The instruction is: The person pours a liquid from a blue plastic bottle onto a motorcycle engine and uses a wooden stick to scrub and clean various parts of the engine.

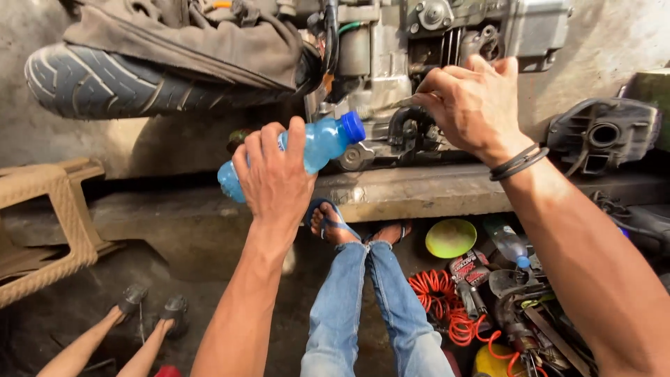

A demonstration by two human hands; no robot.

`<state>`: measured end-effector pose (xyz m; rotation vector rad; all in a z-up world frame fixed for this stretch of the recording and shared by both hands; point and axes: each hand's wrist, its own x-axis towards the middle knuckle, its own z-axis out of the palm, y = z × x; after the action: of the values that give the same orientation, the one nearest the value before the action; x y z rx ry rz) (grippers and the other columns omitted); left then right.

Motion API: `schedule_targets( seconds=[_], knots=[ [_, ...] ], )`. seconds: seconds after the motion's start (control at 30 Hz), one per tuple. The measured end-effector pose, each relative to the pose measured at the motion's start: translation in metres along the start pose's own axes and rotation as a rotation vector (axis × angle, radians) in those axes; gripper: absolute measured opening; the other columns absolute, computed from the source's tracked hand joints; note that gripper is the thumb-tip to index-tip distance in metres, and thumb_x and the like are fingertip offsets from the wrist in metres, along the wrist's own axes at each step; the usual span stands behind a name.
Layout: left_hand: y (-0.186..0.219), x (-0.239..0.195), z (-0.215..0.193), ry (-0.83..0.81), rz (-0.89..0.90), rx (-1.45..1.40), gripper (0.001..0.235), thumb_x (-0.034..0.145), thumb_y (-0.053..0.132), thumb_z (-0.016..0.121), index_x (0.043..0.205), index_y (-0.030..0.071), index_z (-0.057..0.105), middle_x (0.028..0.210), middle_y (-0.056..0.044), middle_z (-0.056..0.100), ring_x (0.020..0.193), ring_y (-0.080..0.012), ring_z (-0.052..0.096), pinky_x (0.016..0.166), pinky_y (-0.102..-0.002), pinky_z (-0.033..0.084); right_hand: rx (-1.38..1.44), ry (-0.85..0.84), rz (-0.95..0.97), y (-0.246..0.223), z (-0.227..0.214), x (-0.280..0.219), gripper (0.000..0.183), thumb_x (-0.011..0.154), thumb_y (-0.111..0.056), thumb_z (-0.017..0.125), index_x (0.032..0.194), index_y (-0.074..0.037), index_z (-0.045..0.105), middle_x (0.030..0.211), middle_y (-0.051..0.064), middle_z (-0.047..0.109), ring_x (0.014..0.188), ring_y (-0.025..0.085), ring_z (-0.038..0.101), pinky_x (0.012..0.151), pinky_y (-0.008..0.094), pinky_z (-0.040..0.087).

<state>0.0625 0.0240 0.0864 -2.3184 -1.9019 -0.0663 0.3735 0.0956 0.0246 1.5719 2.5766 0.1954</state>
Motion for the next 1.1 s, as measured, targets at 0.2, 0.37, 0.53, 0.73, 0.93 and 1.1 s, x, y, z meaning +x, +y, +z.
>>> schedule_targets(
  seconds=[0.2,0.37,0.53,0.73,0.93,1.1],
  knots=[
    [0.001,-0.001,-0.001,-0.039,-0.011,-0.010,0.049,0.081,0.018,0.085,0.122,0.021,0.058,0.108,-0.002,0.059,0.093,-0.0233,0.058,0.082,-0.037,0.045,-0.106,-0.049,-0.053,-0.014,-0.008,0.025,0.011,0.082,-0.028,0.057,0.071,-0.032,0.058,0.067,-0.013,0.061,0.065,0.019,0.062,0.061,0.040,0.039],
    [-0.002,-0.006,0.000,-0.016,-0.043,0.046,0.032,0.090,0.029,0.076,0.117,0.021,0.061,0.101,-0.001,0.059,0.083,-0.0236,0.055,0.069,-0.038,0.041,-0.046,-0.119,0.066,-0.027,-0.006,0.029,0.019,0.092,-0.034,0.057,0.077,-0.027,0.065,0.071,-0.001,0.066,0.069,0.028,0.062,0.061,0.046,0.037],
    [0.001,-0.013,-0.006,-0.079,-0.050,0.025,0.054,0.075,0.034,0.086,0.120,0.019,0.061,0.101,-0.002,0.057,0.084,-0.0237,0.052,0.070,-0.037,0.039,0.072,-0.013,0.025,0.015,0.016,0.003,0.022,0.108,-0.052,0.070,0.098,-0.032,0.073,0.092,-0.013,0.072,0.087,0.020,0.060,0.075,0.041,0.036],
    [0.024,-0.006,-0.014,-0.073,-0.041,-0.003,0.054,0.080,0.039,0.085,0.123,0.019,0.059,0.103,-0.003,0.057,0.086,-0.0238,0.053,0.072,-0.038,0.040,0.097,-0.015,0.036,0.034,0.013,0.014,0.030,0.114,-0.064,0.068,0.111,-0.036,0.079,0.096,-0.014,0.074,0.091,0.017,0.058,0.087,0.040,0.029],
    [0.033,-0.002,-0.015,-0.092,0.005,0.039,0.057,0.079,0.039,0.087,0.123,0.019,0.058,0.104,-0.004,0.057,0.086,-0.0236,0.051,0.071,-0.037,0.039,0.142,0.066,-0.074,0.035,0.021,0.033,0.024,0.111,-0.054,0.073,0.097,-0.035,0.075,0.083,-0.011,0.067,0.081,0.017,0.063,0.068,0.040,0.040],
    [0.033,0.021,-0.018,-0.067,0.091,0.098,0.055,0.065,0.009,0.076,0.116,0.020,0.059,0.099,-0.001,0.054,0.083,-0.0221,0.048,0.077,-0.035,0.037,0.179,-0.031,-0.217,0.035,0.017,0.042,0.023,0.106,-0.053,0.065,0.093,-0.036,0.073,0.089,-0.009,0.067,0.087,0.017,0.068,0.063,0.042,0.047]
  ],
)
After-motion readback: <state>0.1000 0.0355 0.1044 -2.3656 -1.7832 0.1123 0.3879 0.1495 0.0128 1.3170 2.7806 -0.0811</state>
